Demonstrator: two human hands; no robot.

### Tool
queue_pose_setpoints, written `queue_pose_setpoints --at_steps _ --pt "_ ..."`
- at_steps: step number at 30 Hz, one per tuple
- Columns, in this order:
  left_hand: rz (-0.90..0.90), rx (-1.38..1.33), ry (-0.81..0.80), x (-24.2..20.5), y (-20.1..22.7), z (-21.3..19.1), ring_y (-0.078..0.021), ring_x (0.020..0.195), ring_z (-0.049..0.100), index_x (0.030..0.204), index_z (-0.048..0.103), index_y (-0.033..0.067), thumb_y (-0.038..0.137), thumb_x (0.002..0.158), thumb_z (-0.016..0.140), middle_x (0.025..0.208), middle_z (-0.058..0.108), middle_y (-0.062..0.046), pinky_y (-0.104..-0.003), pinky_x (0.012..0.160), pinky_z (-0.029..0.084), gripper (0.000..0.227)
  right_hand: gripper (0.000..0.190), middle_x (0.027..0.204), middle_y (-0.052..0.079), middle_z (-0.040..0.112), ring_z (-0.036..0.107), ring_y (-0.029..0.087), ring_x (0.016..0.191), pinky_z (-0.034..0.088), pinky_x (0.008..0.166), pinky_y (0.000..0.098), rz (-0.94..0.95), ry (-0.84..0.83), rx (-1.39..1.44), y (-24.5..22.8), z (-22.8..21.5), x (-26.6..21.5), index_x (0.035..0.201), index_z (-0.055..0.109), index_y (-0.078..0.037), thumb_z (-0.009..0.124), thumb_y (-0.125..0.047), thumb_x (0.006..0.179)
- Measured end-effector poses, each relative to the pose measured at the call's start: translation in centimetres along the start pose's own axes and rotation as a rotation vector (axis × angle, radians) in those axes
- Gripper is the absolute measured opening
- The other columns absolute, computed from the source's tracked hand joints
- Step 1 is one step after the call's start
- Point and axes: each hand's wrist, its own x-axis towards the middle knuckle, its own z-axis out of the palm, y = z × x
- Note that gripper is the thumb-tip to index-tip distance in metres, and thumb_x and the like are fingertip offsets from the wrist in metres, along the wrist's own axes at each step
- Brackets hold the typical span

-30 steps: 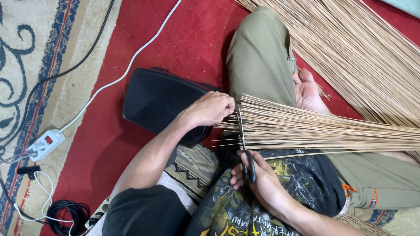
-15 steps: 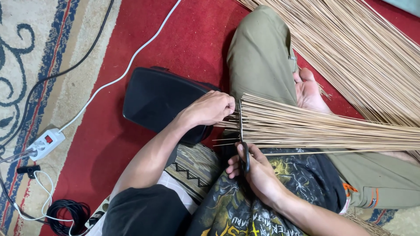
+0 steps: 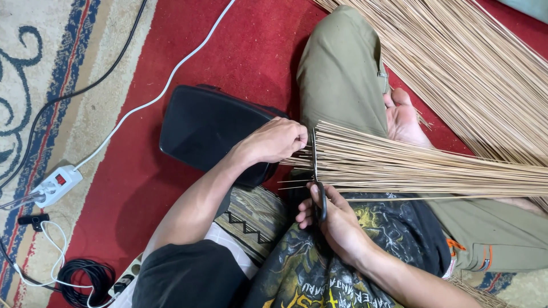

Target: Trimming bundles of thin wooden sticks to a uniform length using a pair of scissors while sitting on the floor.

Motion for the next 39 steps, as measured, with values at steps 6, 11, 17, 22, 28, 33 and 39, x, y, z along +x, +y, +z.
queue_pose_setpoints --at_steps 6,11,17,22,28,33,39 --pt "-0.017 -0.006 -0.010 0.0 0.3 -0.2 -0.0297 0.071 0.072 0.086 0.071 -0.0001 0.005 0.085 0.061 0.086 0.077 -0.010 -0.043 0.072 0.056 0.011 0.032 0.082 0.015 0.063 0.063 0.025 0.071 0.051 0.064 0.0383 -0.008 -0.013 -0.015 0.3 -0.4 0.5 0.120 0.057 -0.002 0.056 -0.029 0.103" --pt "-0.003 -0.029 -0.004 -0.1 0.2 -0.2 -0.0289 0.062 0.068 0.080 0.069 -0.0003 0.004 0.084 0.063 0.074 0.073 -0.009 -0.043 0.067 0.054 0.009 0.030 0.082 0.014 0.062 0.062 0.025 0.071 0.050 0.064 0.0374 -0.004 0.004 -0.012 0.6 -0.5 0.5 0.119 0.058 -0.002 0.056 -0.028 0.103" --pt "-0.001 -0.038 -0.008 -0.2 0.5 -0.3 -0.0280 0.062 0.067 0.079 0.069 -0.0013 0.002 0.084 0.063 0.074 0.073 -0.010 -0.042 0.067 0.054 0.009 0.031 0.081 0.012 0.059 0.060 0.023 0.069 0.046 0.061 0.0352 0.009 0.018 0.001 0.9 -0.6 0.4 0.122 0.058 -0.003 0.058 -0.027 0.103" --pt "-0.008 -0.040 -0.017 -0.2 0.7 -0.6 -0.0277 0.064 0.066 0.079 0.067 -0.0021 0.002 0.085 0.062 0.077 0.072 -0.010 -0.043 0.068 0.053 0.008 0.029 0.079 0.011 0.058 0.059 0.022 0.067 0.045 0.059 0.0340 -0.002 0.025 0.029 1.2 -0.7 0.6 0.119 0.058 -0.003 0.060 -0.026 0.102" --pt "-0.052 -0.054 -0.046 -0.4 1.5 -1.3 -0.0271 0.073 0.073 0.090 0.074 -0.0023 0.003 0.086 0.061 0.085 0.077 -0.010 -0.041 0.073 0.057 0.015 0.029 0.079 0.009 0.055 0.055 0.019 0.063 0.045 0.055 0.0316 -0.015 0.001 0.021 1.2 -0.7 0.6 0.127 0.058 -0.003 0.060 -0.016 0.101" --pt "-0.050 -0.071 -0.016 -0.5 1.0 -1.6 -0.0237 0.064 0.068 0.090 0.073 -0.0016 0.002 0.085 0.061 0.083 0.075 -0.010 -0.040 0.065 0.055 0.013 0.027 0.079 0.011 0.059 0.059 0.021 0.064 0.045 0.055 0.0329 -0.009 -0.053 0.021 1.2 -1.2 0.6 0.123 0.058 -0.003 0.061 -0.017 0.100" --pt "-0.083 -0.079 0.037 -0.9 0.6 -2.9 -0.0220 0.068 0.068 0.094 0.068 -0.0003 0.010 0.094 0.060 0.087 0.074 -0.008 -0.039 0.066 0.054 0.013 0.035 0.078 0.013 0.060 0.059 0.022 0.064 0.046 0.055 0.0344 0.022 -0.060 -0.032 -0.1 -0.3 -0.8 0.126 0.061 -0.001 0.059 -0.024 0.101"
